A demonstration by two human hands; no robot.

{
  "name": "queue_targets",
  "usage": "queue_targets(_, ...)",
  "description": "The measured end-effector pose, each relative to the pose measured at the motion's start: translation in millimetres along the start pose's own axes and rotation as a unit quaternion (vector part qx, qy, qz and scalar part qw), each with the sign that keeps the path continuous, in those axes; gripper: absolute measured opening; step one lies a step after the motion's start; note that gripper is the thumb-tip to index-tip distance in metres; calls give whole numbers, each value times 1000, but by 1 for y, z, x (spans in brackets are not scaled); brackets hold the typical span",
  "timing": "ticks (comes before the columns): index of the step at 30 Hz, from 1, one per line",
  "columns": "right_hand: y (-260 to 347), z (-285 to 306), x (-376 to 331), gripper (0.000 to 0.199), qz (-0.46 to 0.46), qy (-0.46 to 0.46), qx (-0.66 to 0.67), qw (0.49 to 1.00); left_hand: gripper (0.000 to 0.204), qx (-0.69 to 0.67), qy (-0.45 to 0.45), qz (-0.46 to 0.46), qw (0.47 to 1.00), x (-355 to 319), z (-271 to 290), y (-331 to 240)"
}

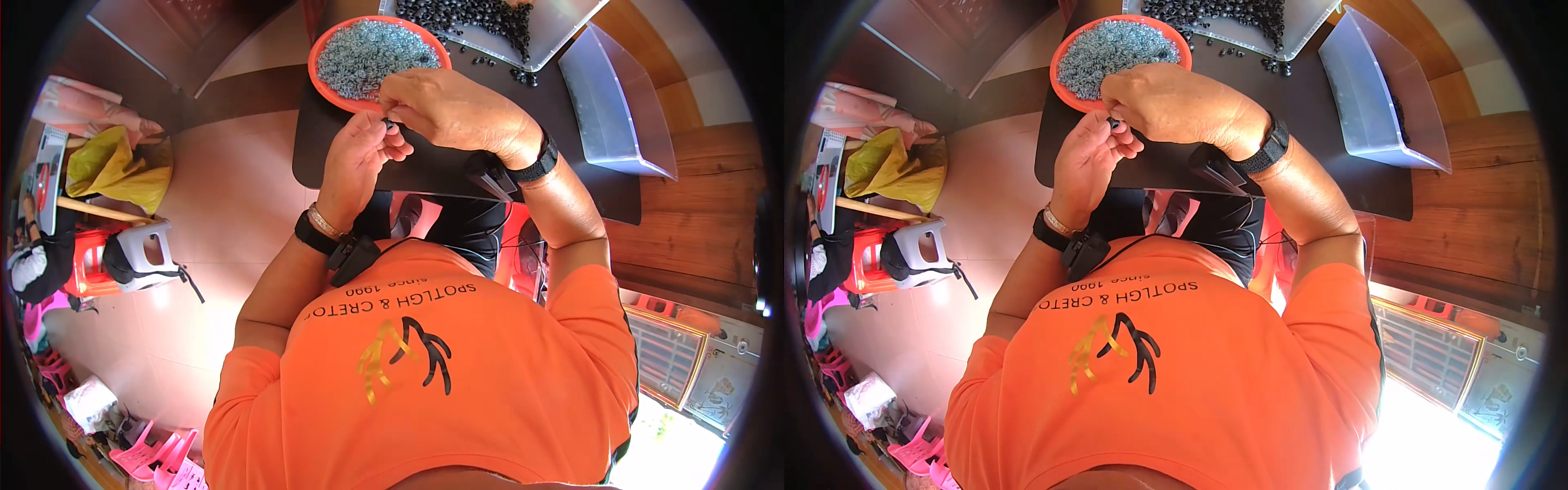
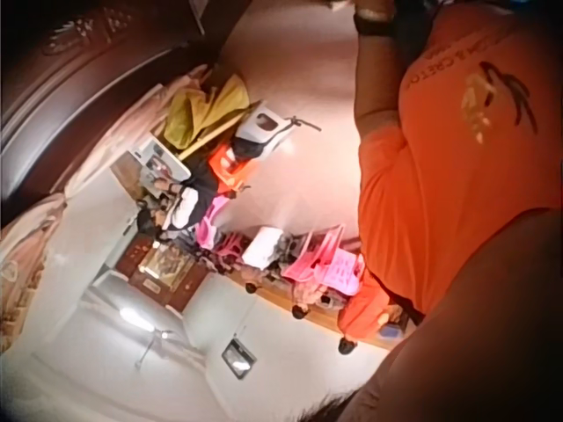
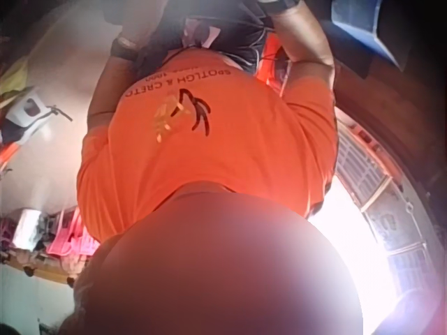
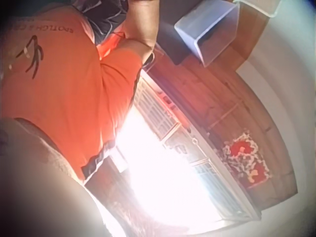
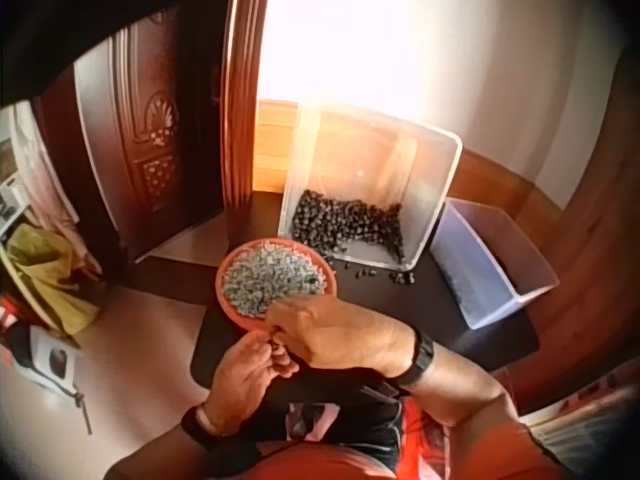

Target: Sorting small black screws or pins from a red bowl containing blue-silver components into a black plastic container.

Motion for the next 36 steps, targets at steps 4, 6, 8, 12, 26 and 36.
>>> queue_targets(4, 0, -3, 4, 12, -17, 35, -10, 999, 20, 23, -4, 8, 1000, 0, -1, 0)
queue_targets(6, -2, -6, 6, 12, -30, 35, -12, 999, 20, 9, 8, 9, 1000, 1, 0, 0)
queue_targets(8, -2, -7, 7, 12, -43, 36, -14, 998, 20, -5, 19, 10, 1000, 1, 0, -1)
queue_targets(12, 1, 8, 4, 11, -37, -52, 14, 998, 22, -50, 23, 16, 998, 0, 1, -4)
queue_targets(26, 0, 7, -26, 22, -102, -191, 140, 966, 27, -82, 51, 18, 995, 1, 3, -1)
queue_targets(36, 4, -3, -32, 20, -43, -171, 101, 979, 29, -53, 43, 7, 998, 0, -2, -5)
Point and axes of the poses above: each hand's wrist, its own x-axis towards the middle knuckle, its own z-axis out of the back of the hand, y = z × x, the point moved 8 cm from there along x, towards the middle knuckle, and after that the axes turned 9 degrees about -y, right-handed, at the moved point
